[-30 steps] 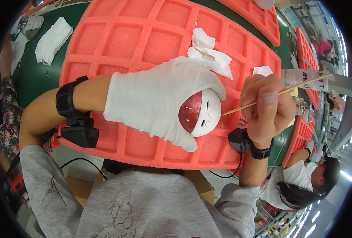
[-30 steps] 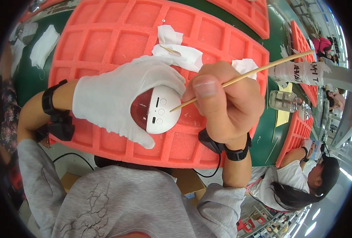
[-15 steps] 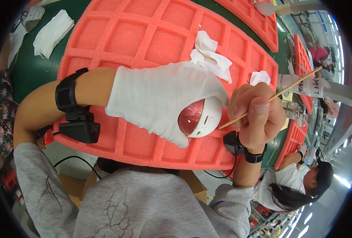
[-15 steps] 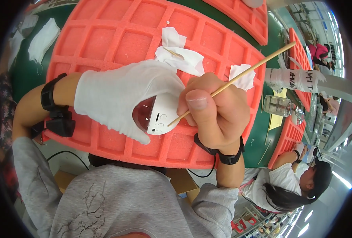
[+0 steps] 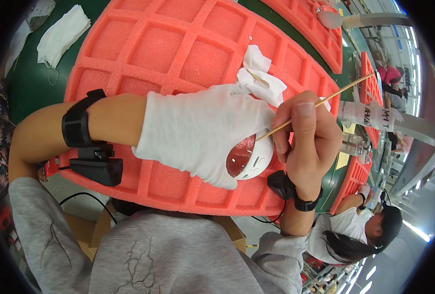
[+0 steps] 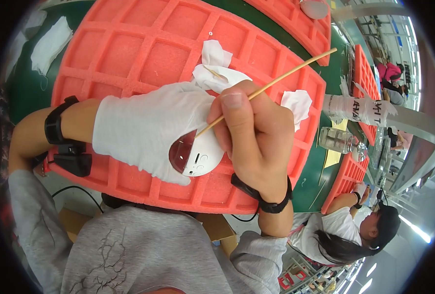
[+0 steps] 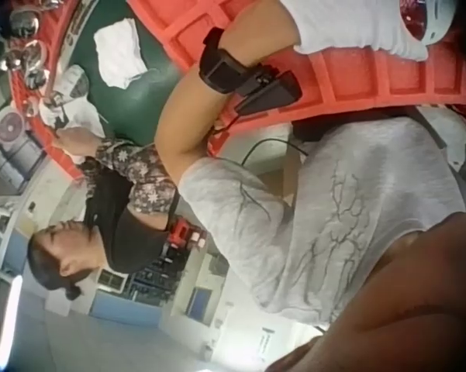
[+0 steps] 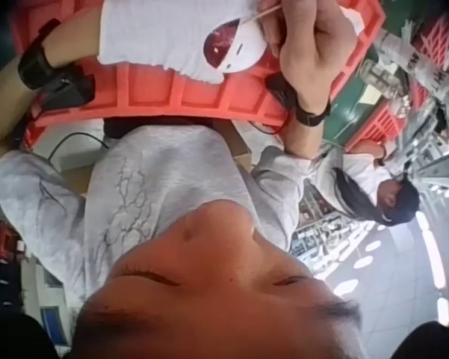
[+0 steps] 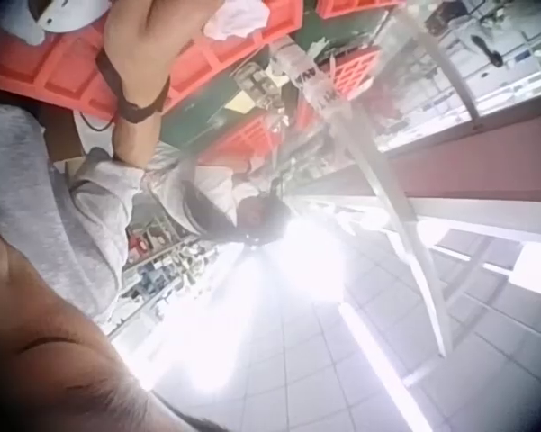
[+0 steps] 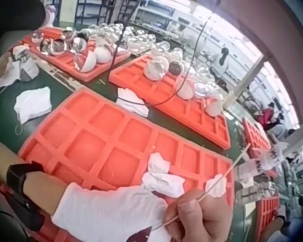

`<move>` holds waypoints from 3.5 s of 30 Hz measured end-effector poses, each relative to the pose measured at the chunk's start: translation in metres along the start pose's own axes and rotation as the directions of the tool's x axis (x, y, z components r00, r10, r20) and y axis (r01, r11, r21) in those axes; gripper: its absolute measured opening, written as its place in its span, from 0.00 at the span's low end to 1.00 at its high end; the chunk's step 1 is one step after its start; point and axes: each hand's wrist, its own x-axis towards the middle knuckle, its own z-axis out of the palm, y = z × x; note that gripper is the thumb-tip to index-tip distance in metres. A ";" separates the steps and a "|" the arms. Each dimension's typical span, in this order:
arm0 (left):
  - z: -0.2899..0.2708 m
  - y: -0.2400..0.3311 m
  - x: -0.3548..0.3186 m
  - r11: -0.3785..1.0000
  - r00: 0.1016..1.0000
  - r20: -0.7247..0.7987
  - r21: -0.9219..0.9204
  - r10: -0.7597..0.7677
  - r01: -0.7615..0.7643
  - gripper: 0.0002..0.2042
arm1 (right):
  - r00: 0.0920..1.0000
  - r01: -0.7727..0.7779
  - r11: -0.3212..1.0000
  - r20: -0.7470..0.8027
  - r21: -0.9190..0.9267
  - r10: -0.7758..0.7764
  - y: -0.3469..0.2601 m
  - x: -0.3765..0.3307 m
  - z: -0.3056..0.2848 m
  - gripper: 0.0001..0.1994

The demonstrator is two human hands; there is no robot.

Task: The person uses a wooden stick to apply glue to the seam of a plastic sphere and then wipes it with a cloth. After removing a glove to inspect the sphere, they put the glove back on and continue wiping the device.

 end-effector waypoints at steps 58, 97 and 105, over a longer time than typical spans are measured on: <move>-0.007 0.006 0.001 0.986 0.980 0.134 0.105 -0.147 0.133 0.17 | 0.950 0.298 0.951 0.127 -0.079 -0.287 0.015 0.004 0.014 0.14; -0.030 0.010 -0.004 0.844 0.955 -0.085 -0.493 -0.285 0.208 0.16 | 0.993 0.100 0.984 0.050 0.150 -0.108 0.021 0.005 -0.012 0.18; -0.026 0.019 -0.001 0.769 0.912 -0.075 -0.567 -0.404 0.295 0.12 | 0.992 0.116 0.976 0.024 0.183 -0.122 0.021 0.003 -0.015 0.18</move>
